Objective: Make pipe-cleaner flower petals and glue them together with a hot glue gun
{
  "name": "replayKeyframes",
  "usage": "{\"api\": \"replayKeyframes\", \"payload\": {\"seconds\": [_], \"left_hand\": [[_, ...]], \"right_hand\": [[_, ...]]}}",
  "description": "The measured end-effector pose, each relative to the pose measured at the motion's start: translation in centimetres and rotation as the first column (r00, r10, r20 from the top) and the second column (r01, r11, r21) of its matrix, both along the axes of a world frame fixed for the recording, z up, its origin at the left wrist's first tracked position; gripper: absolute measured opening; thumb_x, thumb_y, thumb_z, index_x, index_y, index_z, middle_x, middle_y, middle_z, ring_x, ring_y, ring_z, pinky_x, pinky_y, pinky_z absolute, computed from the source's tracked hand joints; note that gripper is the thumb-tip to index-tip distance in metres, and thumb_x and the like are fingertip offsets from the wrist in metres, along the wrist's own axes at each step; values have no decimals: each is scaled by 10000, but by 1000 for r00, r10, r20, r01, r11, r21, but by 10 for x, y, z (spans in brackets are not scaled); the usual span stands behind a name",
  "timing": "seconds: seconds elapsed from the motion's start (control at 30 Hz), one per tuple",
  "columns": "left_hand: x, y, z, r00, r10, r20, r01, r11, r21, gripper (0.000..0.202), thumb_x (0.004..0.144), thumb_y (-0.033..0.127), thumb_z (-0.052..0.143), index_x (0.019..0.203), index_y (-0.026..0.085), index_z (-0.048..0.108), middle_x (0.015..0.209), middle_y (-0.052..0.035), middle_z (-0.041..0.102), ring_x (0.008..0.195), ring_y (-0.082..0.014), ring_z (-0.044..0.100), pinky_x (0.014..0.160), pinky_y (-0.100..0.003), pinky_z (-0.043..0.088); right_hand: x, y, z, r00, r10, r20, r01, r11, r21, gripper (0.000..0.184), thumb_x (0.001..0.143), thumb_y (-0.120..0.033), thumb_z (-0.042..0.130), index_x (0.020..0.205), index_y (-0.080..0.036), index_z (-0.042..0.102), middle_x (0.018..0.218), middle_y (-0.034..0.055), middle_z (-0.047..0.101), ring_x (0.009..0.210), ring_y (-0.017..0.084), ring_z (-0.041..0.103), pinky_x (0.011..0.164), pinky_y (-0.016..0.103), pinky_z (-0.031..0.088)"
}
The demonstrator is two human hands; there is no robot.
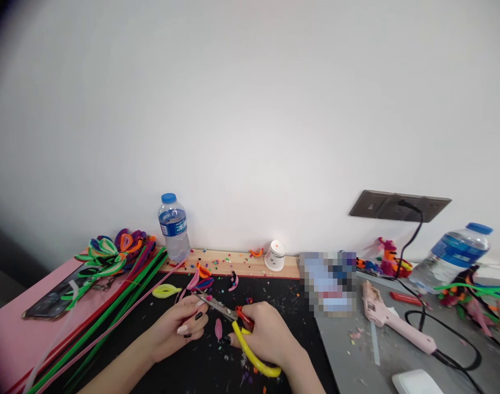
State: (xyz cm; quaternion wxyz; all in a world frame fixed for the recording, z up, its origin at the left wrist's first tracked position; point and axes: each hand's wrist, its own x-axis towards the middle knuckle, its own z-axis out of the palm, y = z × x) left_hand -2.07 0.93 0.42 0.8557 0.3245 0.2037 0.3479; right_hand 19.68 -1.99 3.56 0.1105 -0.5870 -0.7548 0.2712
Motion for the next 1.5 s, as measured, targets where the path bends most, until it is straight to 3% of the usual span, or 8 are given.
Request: {"api": "replayKeyframes", "payload": {"seconds": [0.13,0.3,0.4,0.6,0.7,0.83,1.13,1.5], "left_hand": [[2,0,4,999,-1,-49,0,1000,-26,257,709,332,654,592,168,494,327,120,226,375,-53,153,431,-202,216],[7,2,1,920,299,-252,-232,936,264,311,841,444,479,738,157,542,470,51,475,395,-68,328,451,-213,302],[5,1,-1,768,531,-358,-271,776,570,272,832,412,511,949,169,551,735,-16,607,542,-114,509,504,-229,396],[-2,0,-4,415,859,-300,6,327,945,247,805,241,574,1048,218,535,1025,-70,606,957,-228,580,850,-374,467],[-4,2,-7,364,912,-186,84,167,982,174,859,183,494,1016,224,557,1007,-69,606,970,-210,576,882,-361,461],[-5,4,-6,359,929,-87,149,35,988,182,876,147,478,1001,219,588,958,-63,618,916,-191,584,849,-332,479],[-7,5,-2,339,941,-10,220,-68,973,175,873,140,490,917,192,651,815,-57,660,768,-183,592,732,-321,496],[-6,4,-4,282,958,-48,276,-33,961,192,872,161,469,863,191,658,771,-62,667,721,-185,596,702,-312,476]], "right_hand": [[-2,0,-2,1000,-9,-6,9,1000,3,253,634,-286,660,564,-171,446,554,-79,342,541,84,287,455,194,190],[-3,0,-6,996,-85,-13,85,996,5,234,683,-297,621,561,-163,472,557,-69,363,546,91,274,476,196,218],[-2,1,-7,990,-116,-79,114,993,-23,245,731,-328,579,582,-161,476,558,-68,359,537,90,261,471,191,227],[-3,1,-5,984,-136,-111,133,991,-29,301,736,-374,587,570,-159,457,553,-70,341,530,86,250,466,192,214],[-4,0,-4,986,-137,-94,134,990,-36,316,737,-383,585,561,-164,440,543,-70,338,528,87,250,456,194,202],[-5,-1,-2,988,-137,-66,136,990,-25,326,735,-383,586,548,-168,427,530,-69,343,524,87,248,456,197,193],[-8,-4,-1,991,-131,-6,130,991,-25,309,735,-392,587,549,-164,492,517,-54,398,515,94,289,454,201,214],[-15,-6,7,988,-149,39,150,988,-31,246,707,-354,613,567,-165,541,526,-42,429,508,99,337,445,200,219]]}}
